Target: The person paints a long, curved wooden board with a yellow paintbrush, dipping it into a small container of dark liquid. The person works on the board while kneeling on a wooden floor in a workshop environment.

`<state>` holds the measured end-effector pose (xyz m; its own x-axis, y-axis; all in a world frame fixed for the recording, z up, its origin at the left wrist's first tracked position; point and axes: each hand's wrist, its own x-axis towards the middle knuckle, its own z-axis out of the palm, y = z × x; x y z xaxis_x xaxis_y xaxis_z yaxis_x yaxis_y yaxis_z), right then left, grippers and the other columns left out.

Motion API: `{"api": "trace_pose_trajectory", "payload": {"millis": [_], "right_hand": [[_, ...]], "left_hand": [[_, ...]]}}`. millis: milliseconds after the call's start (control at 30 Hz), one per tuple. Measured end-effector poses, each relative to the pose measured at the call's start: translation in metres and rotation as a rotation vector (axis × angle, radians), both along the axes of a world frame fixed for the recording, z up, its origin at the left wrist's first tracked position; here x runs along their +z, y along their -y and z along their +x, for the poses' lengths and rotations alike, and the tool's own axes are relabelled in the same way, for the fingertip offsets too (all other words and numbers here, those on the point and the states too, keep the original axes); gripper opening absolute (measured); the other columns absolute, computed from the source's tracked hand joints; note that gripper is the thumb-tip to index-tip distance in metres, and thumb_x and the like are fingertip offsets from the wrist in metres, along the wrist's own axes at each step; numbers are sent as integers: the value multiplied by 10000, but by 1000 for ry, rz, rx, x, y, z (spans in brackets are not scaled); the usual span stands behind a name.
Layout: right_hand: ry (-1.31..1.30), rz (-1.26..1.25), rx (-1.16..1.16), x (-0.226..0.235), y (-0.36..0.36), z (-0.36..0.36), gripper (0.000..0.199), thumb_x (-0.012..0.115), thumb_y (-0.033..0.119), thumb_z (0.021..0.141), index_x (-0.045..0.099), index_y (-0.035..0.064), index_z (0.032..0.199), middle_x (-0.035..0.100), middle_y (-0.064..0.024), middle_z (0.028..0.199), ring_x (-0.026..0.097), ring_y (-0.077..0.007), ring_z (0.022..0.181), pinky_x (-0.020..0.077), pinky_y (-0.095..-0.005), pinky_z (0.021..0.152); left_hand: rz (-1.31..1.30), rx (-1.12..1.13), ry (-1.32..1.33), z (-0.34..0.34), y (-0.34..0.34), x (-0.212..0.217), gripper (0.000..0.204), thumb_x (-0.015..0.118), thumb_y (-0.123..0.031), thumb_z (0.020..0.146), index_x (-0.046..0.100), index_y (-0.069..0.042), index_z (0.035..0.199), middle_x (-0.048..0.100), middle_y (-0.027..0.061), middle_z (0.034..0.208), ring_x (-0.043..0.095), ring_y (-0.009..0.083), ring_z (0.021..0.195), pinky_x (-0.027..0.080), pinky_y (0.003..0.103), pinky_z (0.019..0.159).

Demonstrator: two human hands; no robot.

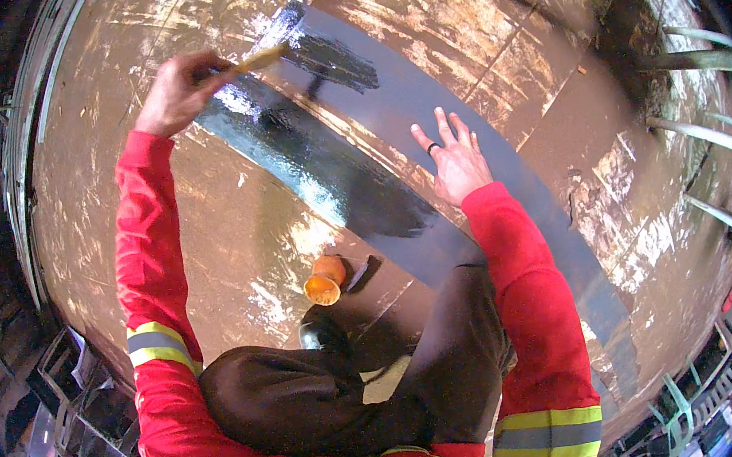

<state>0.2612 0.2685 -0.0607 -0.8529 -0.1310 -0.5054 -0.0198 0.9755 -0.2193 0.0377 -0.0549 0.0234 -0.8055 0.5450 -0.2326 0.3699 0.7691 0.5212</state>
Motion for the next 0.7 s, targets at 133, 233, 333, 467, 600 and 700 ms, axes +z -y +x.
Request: {"api": "trace_pose_trajectory", "payload": {"millis": [133, 233, 333, 467, 600, 700], "right_hand": [[-5, 11, 2, -1, 0, -2, 785, 610, 59, 718, 336, 244, 1430, 146, -184, 1517, 180, -392, 1379, 255, -535, 1091], [-10, -14, -9, -1, 2, -2, 770, 601, 54, 722, 347, 240, 1425, 150, -182, 1517, 186, -387, 1379, 257, -531, 1091], [0, -4, -19, 1, 3, -2, 768, 598, 50, 722, 350, 240, 1423, 152, -177, 1519, 188, -379, 1381, 258, -531, 1090], [-7, 0, -31, -3, 0, 2, 775, 606, 48, 720, 348, 244, 1425, 148, -171, 1521, 183, -372, 1385, 259, -531, 1090], [-5, 2, -22, 0, 3, -3, 785, 612, 44, 719, 343, 251, 1427, 143, -166, 1523, 179, -367, 1388, 258, -529, 1091], [-1, 10, -32, -2, 2, -1, 791, 614, 41, 723, 336, 260, 1430, 135, -161, 1526, 177, -362, 1390, 255, -525, 1094]], "left_hand": [[125, -188, 55, 2, -44, -30, 245, 661, -264, 816, 676, -45, 925, 611, 119, 690, 565, 212, 624, 460, 360, 608], [-268, 7, -31, -13, -39, -49, 269, 687, -302, 769, 684, -75, 914, 667, 158, 804, 649, 299, 764, 504, 383, 690], [-500, 140, -207, -33, -12, -31, 254, 681, -323, 753, 683, -119, 905, 675, 156, 863, 654, 318, 819, 513, 416, 728], [-533, 93, -343, -27, -20, -20, 188, 640, -280, 768, 678, -129, 873, 672, 130, 845, 653, 323, 808, 520, 428, 702], [-564, -156, -365, 23, -60, -32, 138, 549, -174, 777, 664, -133, 840, 650, 148, 743, 660, 322, 735, 521, 441, 604], [-357, -241, -167, 46, -75, -21, 150, 620, -216, 744, 670, -112, 840, 669, 143, 808, 662, 309, 768, 528, 416, 671]]}}
